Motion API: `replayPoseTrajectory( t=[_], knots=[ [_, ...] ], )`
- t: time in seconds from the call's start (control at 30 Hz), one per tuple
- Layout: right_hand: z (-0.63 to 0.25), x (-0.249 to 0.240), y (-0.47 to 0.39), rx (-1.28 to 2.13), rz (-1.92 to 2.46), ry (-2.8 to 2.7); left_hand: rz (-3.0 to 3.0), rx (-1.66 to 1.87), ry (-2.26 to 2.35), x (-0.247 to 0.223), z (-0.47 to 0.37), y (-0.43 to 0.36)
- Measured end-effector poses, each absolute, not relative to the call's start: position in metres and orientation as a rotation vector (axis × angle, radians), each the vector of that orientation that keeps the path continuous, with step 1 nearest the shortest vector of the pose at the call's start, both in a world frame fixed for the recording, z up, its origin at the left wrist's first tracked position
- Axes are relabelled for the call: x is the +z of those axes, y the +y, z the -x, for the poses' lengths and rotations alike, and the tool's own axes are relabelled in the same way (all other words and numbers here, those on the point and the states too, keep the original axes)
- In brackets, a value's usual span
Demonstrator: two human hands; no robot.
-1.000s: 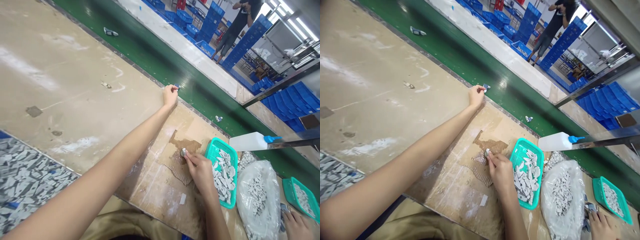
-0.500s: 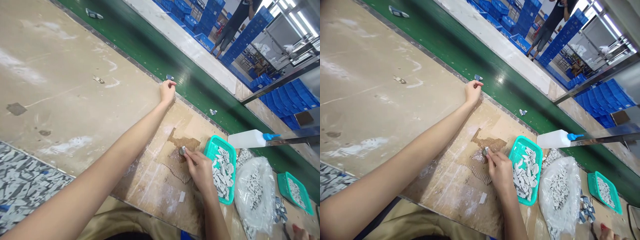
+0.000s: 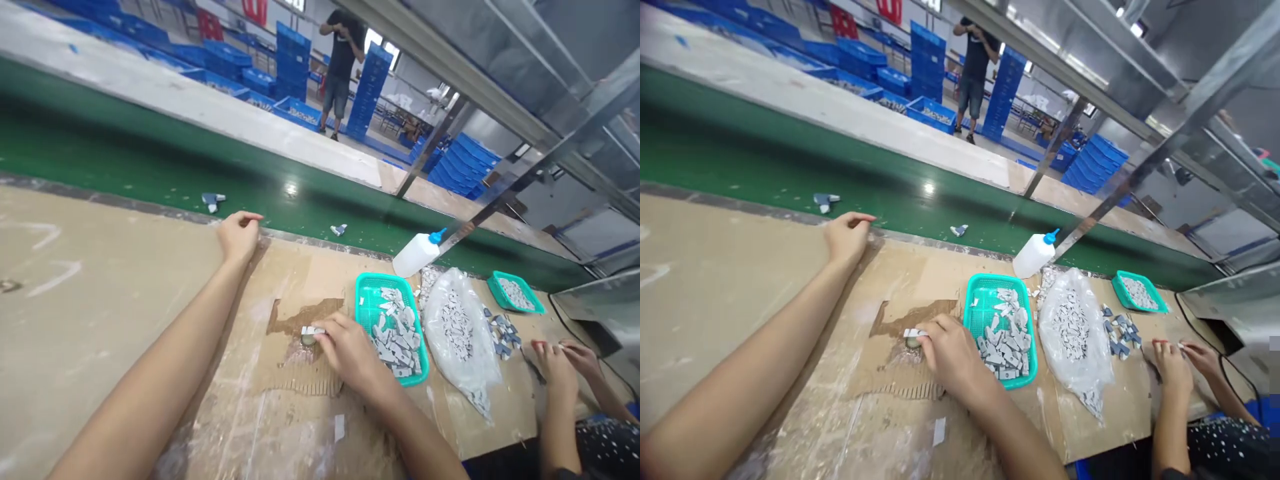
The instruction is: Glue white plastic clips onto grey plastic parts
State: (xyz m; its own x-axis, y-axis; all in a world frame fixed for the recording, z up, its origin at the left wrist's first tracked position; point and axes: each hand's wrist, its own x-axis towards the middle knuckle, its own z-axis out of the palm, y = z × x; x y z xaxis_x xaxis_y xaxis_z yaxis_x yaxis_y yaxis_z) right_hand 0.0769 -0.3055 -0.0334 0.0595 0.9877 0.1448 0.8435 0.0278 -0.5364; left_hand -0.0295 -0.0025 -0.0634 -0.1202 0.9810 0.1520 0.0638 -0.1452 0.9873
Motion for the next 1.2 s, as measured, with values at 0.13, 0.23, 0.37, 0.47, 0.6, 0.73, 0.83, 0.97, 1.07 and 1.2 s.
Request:
replayPoseTrajectory(
  t=[0.13, 0.23, 0.37, 0.47, 0.6, 0.73, 0.83, 0.97, 1.07, 1.2],
  knots=[
    [-0.076, -0.033, -0.304, 0.411, 1.843, -1.838, -1.155, 1.457, 1.219, -0.058, 0.030, -0.004],
    [-0.076, -0.033, -0.301, 0.456, 1.854, -1.831, -0.930, 1.468, 1.140, -0.050, 0.036, -0.003],
    [-0.078, -0.035, -0.299, 0.456, 1.856, -1.805, -0.603, 1.353, 0.941, -0.036, 0.059, -0.007],
    [-0.078, -0.032, -0.299, 0.440, 1.862, -1.785, -0.449, 1.279, 0.795, -0.030, 0.075, -0.017],
    [-0.077, -0.027, -0.303, 0.415, 1.846, -1.791, -0.332, 1.264, 0.757, -0.028, 0.078, -0.024],
    [-0.075, -0.027, -0.304, 0.386, 1.845, -1.833, -0.282, 1.255, 0.772, -0.023, 0.072, -0.026],
    [-0.076, -0.028, -0.302, 0.396, 1.896, -1.842, -0.257, 1.259, 0.788, -0.019, 0.071, -0.027],
    [-0.078, -0.027, -0.301, 0.442, 1.899, -1.835, -0.256, 1.264, 0.807, -0.017, 0.070, -0.029],
    [-0.078, -0.026, -0.301, 0.459, 1.889, -1.815, -0.268, 1.256, 0.812, -0.017, 0.070, -0.029],
    [-0.079, -0.025, -0.301, 0.480, 1.886, -1.783, -0.287, 1.247, 0.819, -0.020, 0.071, -0.027]
  ],
)
